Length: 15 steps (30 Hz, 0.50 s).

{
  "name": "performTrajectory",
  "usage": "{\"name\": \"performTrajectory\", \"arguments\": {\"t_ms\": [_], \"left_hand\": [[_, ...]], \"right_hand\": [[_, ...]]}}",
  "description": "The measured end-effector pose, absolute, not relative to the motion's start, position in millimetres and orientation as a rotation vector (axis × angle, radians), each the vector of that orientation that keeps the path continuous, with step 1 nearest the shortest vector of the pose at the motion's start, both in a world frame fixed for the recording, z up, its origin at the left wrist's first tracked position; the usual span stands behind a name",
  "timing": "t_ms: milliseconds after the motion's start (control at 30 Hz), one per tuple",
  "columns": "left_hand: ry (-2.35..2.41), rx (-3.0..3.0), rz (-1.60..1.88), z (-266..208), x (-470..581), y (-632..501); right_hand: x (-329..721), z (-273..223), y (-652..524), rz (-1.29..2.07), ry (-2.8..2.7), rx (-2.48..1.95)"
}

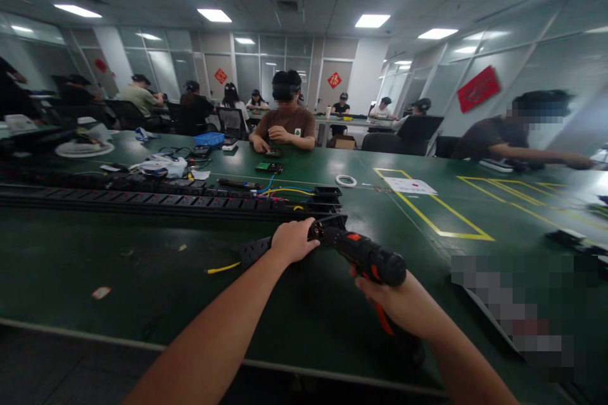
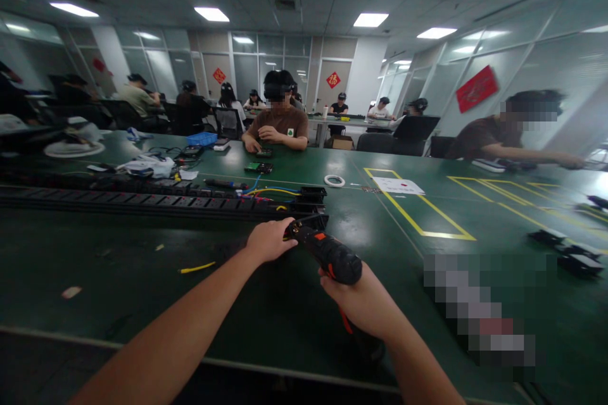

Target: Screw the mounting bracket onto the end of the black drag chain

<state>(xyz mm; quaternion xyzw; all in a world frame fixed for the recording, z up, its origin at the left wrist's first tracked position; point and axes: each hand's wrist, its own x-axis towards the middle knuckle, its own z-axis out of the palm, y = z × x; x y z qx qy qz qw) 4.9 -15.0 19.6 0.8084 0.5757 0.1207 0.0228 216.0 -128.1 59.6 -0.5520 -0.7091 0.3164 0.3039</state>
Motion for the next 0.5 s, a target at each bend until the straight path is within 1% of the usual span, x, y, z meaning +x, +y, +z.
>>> {"name": "performTrajectory", "arguments": {"t_ms": [300,500], "left_hand": [[1.756,2.532,0.412,17,4,-13],[1.759,2.551,0.431,14,4,-11]], "right_hand": [[226,59,-121,0.979,-1.82,-1.467],[227,59,-120,1.004,-1.833,-1.472]]}}
